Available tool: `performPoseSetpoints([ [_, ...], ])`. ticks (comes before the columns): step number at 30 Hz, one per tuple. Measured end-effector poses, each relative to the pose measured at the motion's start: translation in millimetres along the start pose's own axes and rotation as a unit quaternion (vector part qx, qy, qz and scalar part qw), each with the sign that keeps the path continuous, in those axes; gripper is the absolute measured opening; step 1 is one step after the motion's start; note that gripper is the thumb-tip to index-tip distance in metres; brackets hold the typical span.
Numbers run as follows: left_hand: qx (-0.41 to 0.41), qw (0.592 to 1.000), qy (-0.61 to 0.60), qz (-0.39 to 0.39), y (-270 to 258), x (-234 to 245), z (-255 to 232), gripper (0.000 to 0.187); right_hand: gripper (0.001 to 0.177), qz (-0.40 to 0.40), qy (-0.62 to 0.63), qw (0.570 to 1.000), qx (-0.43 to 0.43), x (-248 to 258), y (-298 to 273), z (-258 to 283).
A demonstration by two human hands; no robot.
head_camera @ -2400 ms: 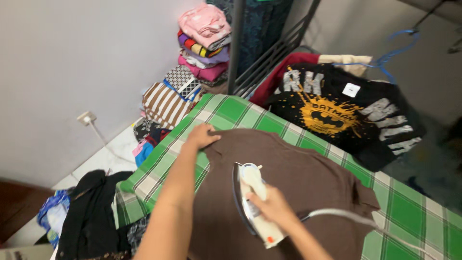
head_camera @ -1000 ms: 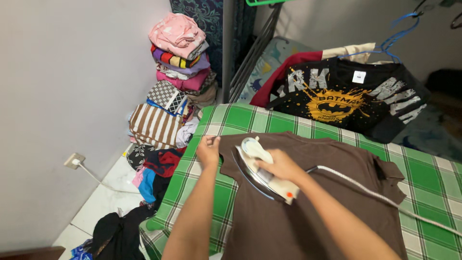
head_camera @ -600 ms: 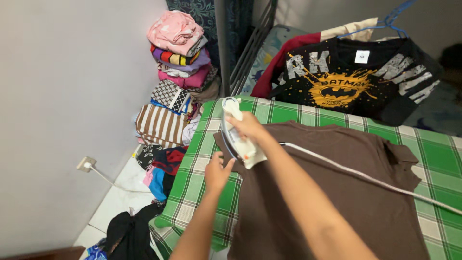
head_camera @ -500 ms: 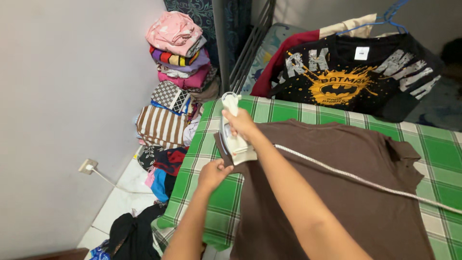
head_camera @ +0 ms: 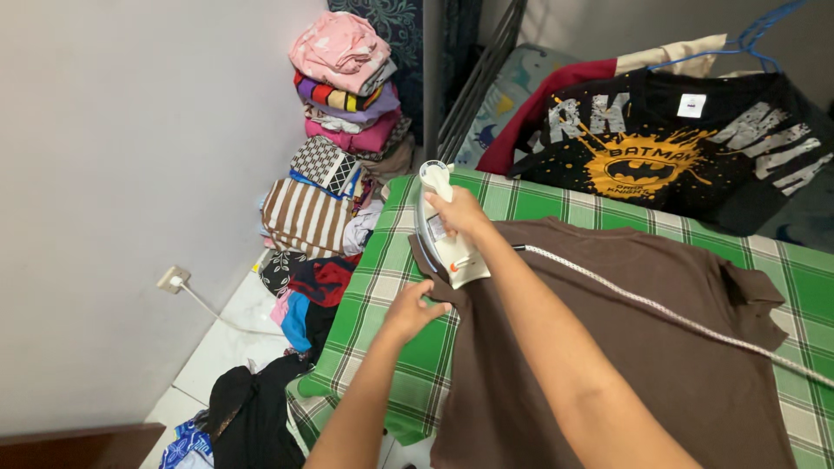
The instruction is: The person irons a brown t-shirt on a green plaid ironing board, smoothing the fabric with both hands and using a white iron. After ironing, the person places the t-shirt on a blue hanger and hangs it on a metal rack.
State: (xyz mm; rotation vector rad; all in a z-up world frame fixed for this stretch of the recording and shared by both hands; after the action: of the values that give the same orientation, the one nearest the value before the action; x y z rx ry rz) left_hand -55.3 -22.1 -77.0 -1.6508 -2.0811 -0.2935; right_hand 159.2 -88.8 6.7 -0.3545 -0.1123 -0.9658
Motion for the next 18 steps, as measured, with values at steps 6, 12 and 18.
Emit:
performPoseSetpoints([
  [6,0.131,0.982,-0.102,0.093,16.8,-41.8,95.0,0.052,0.035,-0.029,-0.037,0.999,-0.003,2.1,1.4,-4.2],
  [12,0.247,0.954,-0.027,0.167,43.0,-1.0,120.2,0.031,0.032,-0.087,0.062,0.993,-0.057,-13.7,-27.0,-9.7],
  [18,0.227,0.954,0.188,-0.055,65.0,101.6,23.2,0.037,0.028,-0.111,0.085,0.989,-0.054,-36.2,-87.3,-11.7],
])
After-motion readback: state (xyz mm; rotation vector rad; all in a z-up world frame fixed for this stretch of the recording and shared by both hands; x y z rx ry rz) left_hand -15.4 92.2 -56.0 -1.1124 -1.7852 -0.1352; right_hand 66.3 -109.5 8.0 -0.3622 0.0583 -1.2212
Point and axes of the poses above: each hand's wrist, its own y-axis towards the middle knuckle, its own x-axis out of the back of the hand, z = x × y, the point moved 5 cm from there along y, towards the middle knuckle, and after that the axes turned 4 degrees about -x, right-handed, at the moved point
